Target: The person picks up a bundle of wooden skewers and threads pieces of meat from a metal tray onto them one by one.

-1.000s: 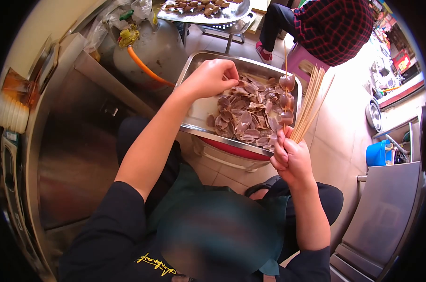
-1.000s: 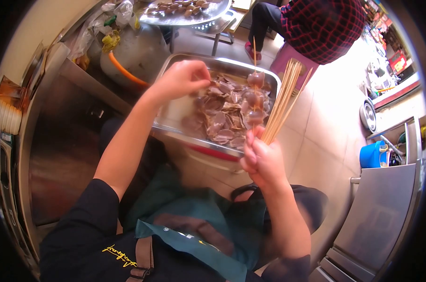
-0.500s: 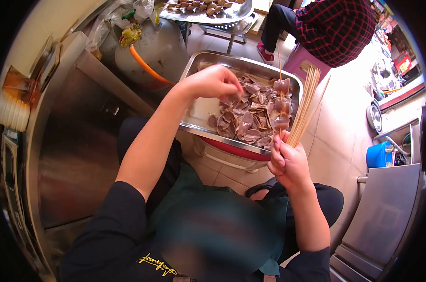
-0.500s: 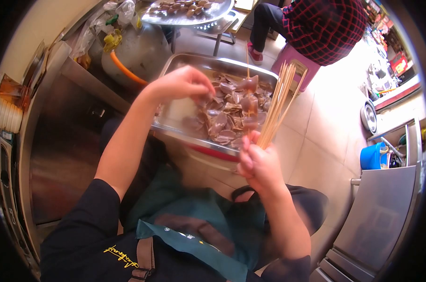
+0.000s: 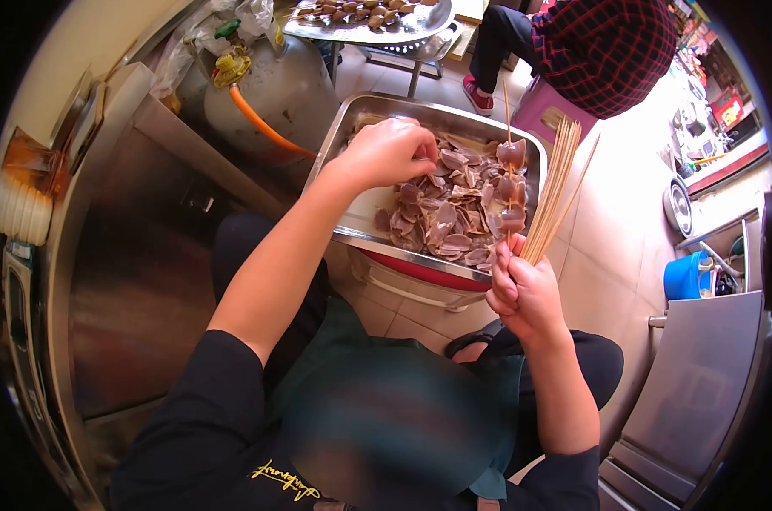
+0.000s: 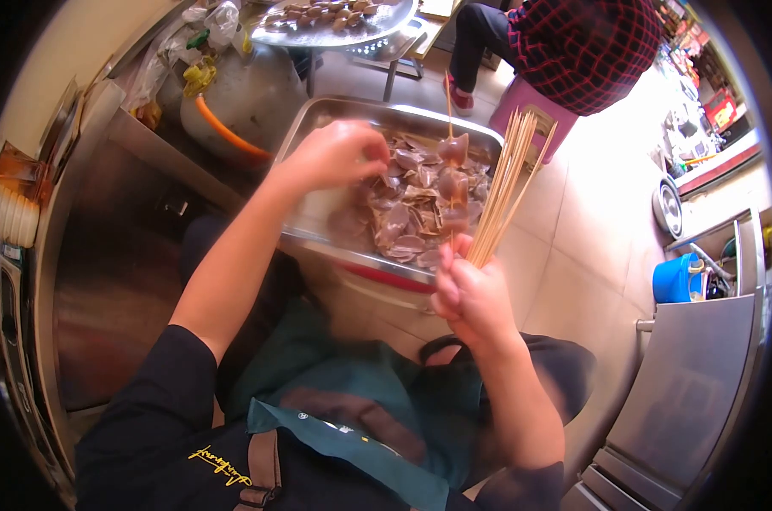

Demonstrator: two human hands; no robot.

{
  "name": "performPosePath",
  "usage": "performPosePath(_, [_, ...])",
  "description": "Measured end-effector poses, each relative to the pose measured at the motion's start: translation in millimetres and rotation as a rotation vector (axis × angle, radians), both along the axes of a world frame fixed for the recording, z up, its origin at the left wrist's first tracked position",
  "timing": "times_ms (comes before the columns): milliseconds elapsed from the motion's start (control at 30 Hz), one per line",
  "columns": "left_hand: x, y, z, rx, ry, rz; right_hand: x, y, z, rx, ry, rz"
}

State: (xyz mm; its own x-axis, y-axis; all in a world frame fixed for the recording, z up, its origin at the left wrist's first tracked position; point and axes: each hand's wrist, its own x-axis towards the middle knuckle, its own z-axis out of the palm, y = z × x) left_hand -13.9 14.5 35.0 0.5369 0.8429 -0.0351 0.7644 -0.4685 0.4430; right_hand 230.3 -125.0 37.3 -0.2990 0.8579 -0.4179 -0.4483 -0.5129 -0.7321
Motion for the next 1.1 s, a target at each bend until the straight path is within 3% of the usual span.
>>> performPosePath(67, [7.7, -0.4, -10.6, 0.276, -0.119, 0.175, -0.6, 0.9, 0.1, 0.005, -0.001, 0.005])
performPosePath(200, [10.6, 7.9, -23.5, 0.323, -0.02, 0.184, -5.3, 2.0, 0.6, -0.011, -0.02, -0.011])
performPosePath(367, [-5.0, 4.0, 13.5, 0.036, -0.236, 0.29, -4.8, 3.8, 1.0, -0.033, -0.024, -0.034])
performPosePath(433, [-17.7, 8.8, 14.3, -0.068, -0.169, 0.184, -2.3, 4.6, 1.2, -0.018, -0.026, -0.026])
performPosePath(567, [-30.3, 13.7, 8.8, -0.045, -0.138, 0.128, -0.9, 7.1, 4.3, -0.011, -0.006, -0.023])
performPosePath(667, [-30.5, 15.5, -0.3, 0.183, -0.236, 0.199, -0.6, 7.4, 6.8, -0.005, -0.011, -0.035])
performPosePath(733, [-30.1, 10.6, 2.9, 0.177, -0.198, 0.202, 0.3, 7.3, 8.5, -0.008, -0.005, -0.036])
performPosePath(833, [-14.6, -10.2, 19.2, -0.202, -0.116, -0.203, 5.7, 7.4, 7.3, -0.007, 0.017, -0.088])
performPosePath(933, [-1.2, -24.4, 4.2, -0.121, -0.051, -0.39, 11.1, 8.9, 5.1, 0.026, 0.064, -0.06])
performPosePath(1100, [-17.5, -11.4, 5.2, -0.067, 0.054, -0.173, 12.7, 7.0, 6.5, 0.027, 0.059, -0.062])
